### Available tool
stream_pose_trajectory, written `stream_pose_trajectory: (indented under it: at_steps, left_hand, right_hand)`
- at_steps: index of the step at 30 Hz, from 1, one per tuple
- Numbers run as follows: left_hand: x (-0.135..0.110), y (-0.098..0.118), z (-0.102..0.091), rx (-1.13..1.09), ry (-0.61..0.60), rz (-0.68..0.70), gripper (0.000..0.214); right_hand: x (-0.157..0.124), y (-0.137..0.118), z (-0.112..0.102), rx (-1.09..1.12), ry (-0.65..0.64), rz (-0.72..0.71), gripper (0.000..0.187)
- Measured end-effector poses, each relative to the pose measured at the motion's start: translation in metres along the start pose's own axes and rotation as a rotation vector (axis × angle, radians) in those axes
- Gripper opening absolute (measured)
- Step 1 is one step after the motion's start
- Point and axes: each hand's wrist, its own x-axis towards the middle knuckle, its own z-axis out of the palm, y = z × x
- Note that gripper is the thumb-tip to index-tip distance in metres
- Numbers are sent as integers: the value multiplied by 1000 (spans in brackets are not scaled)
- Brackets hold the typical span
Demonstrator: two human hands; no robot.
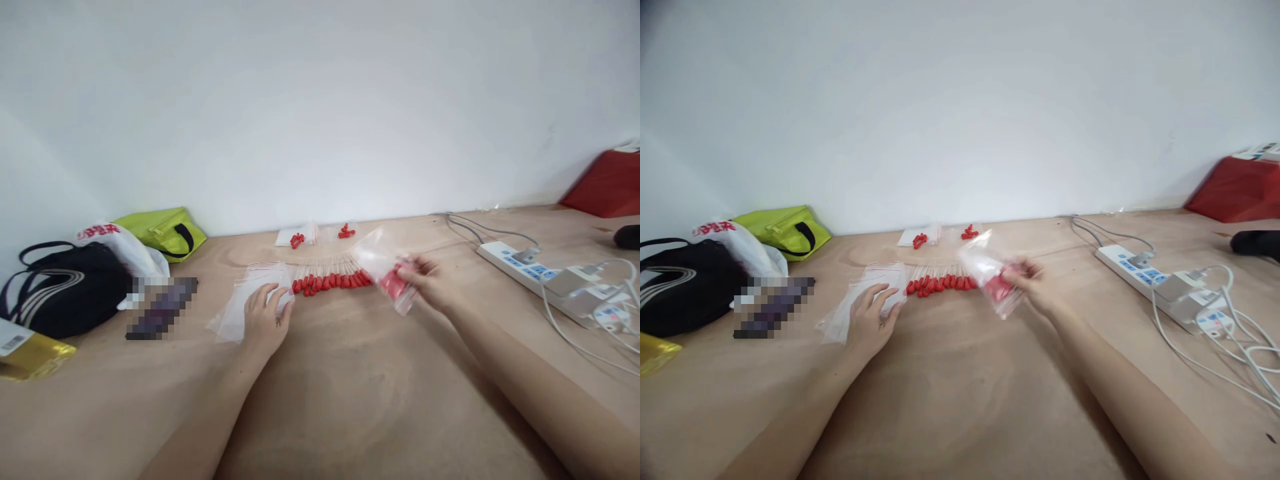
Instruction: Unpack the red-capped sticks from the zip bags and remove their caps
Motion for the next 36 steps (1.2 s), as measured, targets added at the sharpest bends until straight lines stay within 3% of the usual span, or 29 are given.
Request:
stream_pose_trajectory:
  at_steps: [4, 7, 9, 14, 18, 25, 30, 32, 36]
  left_hand:
    - [-4, 12, 4, -212, -79, 10, 24]
    - [-5, 19, 0, -325, -88, -9, 24]
    - [-5, 26, -6, -389, -153, 47, 24]
    - [-11, 49, -16, -468, -515, 308, 47]
    - [-16, 56, -12, -479, -630, 308, 55]
    - [-16, 61, -12, -482, -628, 226, 46]
    - [-5, 65, -4, -471, -522, 146, 32]
    - [4, 64, 3, -442, -468, 215, 31]
    - [21, 60, 13, -417, -416, 504, 29]
  right_hand:
    - [-28, 14, 41, -46, -505, 290, 37]
    - [-35, 28, 59, -91, -628, 401, 49]
    - [-35, 34, 63, -111, -596, 389, 61]
    - [-37, 40, 55, -70, -408, 348, 71]
    - [-46, 38, 49, 20, -441, 474, 73]
    - [-53, 33, 67, -57, -294, 504, 69]
    - [-52, 31, 73, -47, -248, 476, 73]
    - [-52, 31, 73, -48, -262, 467, 75]
    - [-52, 30, 72, -43, -292, 458, 80]
